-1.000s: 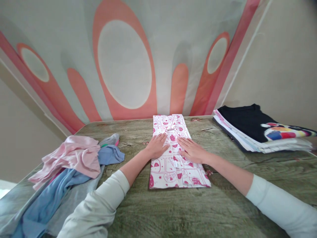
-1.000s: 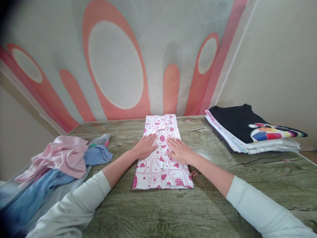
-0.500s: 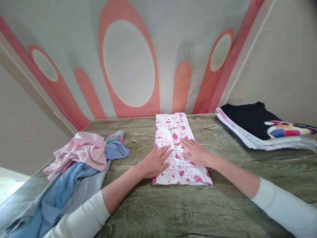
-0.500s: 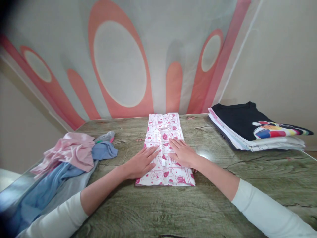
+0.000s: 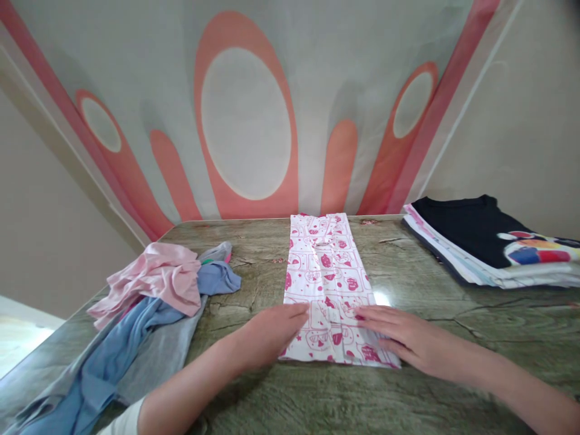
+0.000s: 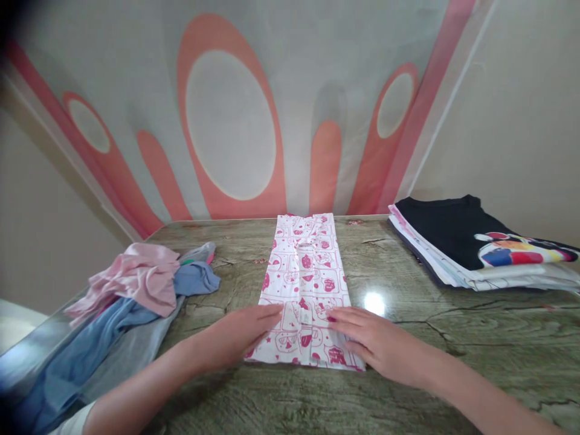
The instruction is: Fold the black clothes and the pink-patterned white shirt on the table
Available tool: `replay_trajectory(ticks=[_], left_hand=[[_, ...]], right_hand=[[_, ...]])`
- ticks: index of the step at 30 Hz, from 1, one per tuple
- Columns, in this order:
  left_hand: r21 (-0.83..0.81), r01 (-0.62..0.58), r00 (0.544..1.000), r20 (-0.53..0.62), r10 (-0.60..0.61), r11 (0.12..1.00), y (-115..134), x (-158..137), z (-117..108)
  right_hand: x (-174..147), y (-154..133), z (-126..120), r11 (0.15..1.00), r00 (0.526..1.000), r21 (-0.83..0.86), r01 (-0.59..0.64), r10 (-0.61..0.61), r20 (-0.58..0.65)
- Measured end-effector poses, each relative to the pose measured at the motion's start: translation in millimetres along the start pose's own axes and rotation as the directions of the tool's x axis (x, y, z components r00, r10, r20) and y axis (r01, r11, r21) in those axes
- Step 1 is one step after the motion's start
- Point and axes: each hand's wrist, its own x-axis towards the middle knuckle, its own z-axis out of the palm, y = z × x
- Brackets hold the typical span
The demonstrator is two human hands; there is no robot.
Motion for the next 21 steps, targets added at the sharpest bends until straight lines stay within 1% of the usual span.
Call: replay_trajectory(ticks=[3, 5, 8, 11, 13, 16, 19, 21], left_hand=[[0.022, -0.048, 0.999, 0.008, 0.047, 0.999, -0.4, -23.4, -8.4], [0.075, -0.07, 0.998, 0.01, 0.069, 0.995, -1.4, -32.3, -13.0], [0.143, -0.133, 0.991, 0.03, 0.13, 0.981, 0.5, -34.4, -15.7], [0.159, -0.183, 0.983, 0.011, 0.184, 0.97, 3.6, -29.2, -11.4], [0.135, -0.214, 0.976, -0.021, 0.219, 0.967, 3.8, -25.3, -7.2], [0.054, -0.246, 0.967, -0.056, 0.249, 0.968, 1.5, -21.4, -4.0], [-0.04, -0.229, 0.969, -0.101, 0.224, 0.973, -2.7, -19.5, -3.2], [-0.088, -0.191, 0.973, -0.145, 0.178, 0.978, -6.9, -18.0, -0.7]], right_hand=[[-5.8, 20.4, -6.2, 0.995, 0.997, -0.091, 0.034, -0.04, -0.059], [-6.3, 28.6, -6.6, 0.976, 0.991, -0.195, 0.093, -0.109, -0.076], [-4.3, 25.8, -4.1, 0.926, 0.969, -0.319, 0.202, -0.236, -0.069], [-3.1, 14.0, -1.5, 0.877, 0.935, -0.374, 0.301, -0.348, -0.065], [-3.6, 8.6, -0.5, 0.862, 0.916, -0.37, 0.347, -0.397, -0.066], [-4.1, 9.9, 1.0, 0.872, 0.91, -0.324, 0.367, -0.408, -0.066], [-1.4, 21.0, 4.4, 0.894, 0.916, -0.265, 0.361, -0.394, -0.08], [3.0, 31.3, 7.5, 0.919, 0.924, -0.217, 0.33, -0.362, -0.127]])
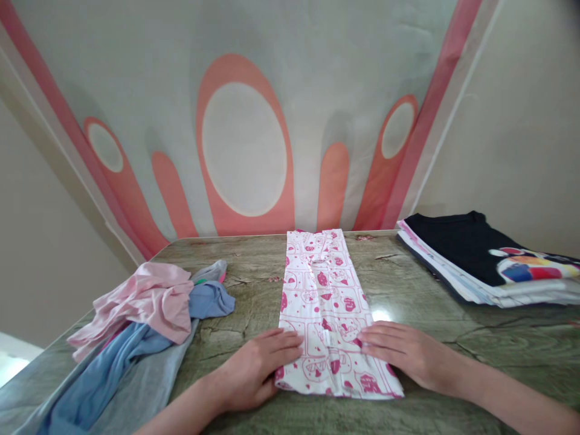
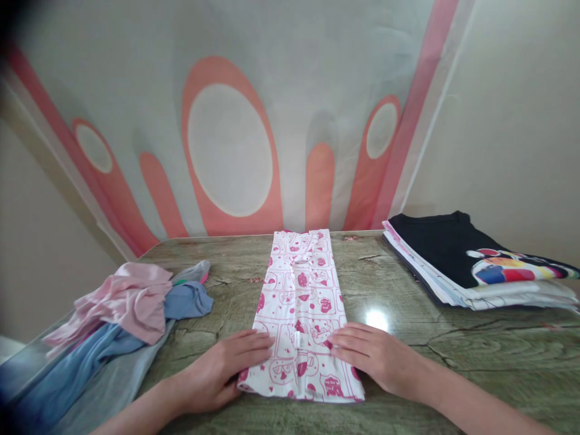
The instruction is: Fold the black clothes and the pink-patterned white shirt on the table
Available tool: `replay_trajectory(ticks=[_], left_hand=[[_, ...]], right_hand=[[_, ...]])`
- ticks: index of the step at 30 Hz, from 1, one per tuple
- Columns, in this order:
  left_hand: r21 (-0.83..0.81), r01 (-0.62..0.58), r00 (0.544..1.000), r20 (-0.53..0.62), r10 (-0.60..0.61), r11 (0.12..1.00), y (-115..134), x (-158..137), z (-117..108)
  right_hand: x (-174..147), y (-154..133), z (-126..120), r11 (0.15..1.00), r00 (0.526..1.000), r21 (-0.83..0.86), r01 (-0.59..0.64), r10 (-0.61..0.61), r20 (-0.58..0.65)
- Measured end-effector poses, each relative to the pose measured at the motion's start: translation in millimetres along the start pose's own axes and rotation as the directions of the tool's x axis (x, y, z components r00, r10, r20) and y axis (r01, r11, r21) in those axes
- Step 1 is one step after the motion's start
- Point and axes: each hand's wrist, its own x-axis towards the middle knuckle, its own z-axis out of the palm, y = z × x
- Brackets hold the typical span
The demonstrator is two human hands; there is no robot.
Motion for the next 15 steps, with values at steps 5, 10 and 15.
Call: replay_trajectory(ticks=[5, 10, 15], left_hand=[[-0.013, 0.13, 0.988, -0.084, -0.13, 0.991, -17.6, 7.1, 12.1], [0.045, 0.139, 0.99, -0.02, -0.139, 0.989, -27.8, 23.3, 12.6], [-0.019, 0.105, 0.989, 0.109, -0.103, 0.994, -10.6, 23.7, -1.9]], right_hand=[[10.1, 26.8, 13.0, 0.983, 0.982, 0.105, -0.149, 0.159, -0.099], [27.9, 41.2, 18.2, 0.947, 0.965, 0.215, -0.237, 0.256, -0.063], [27.6, 31.1, 3.9, 0.886, 0.961, 0.376, -0.272, 0.272, 0.055]])
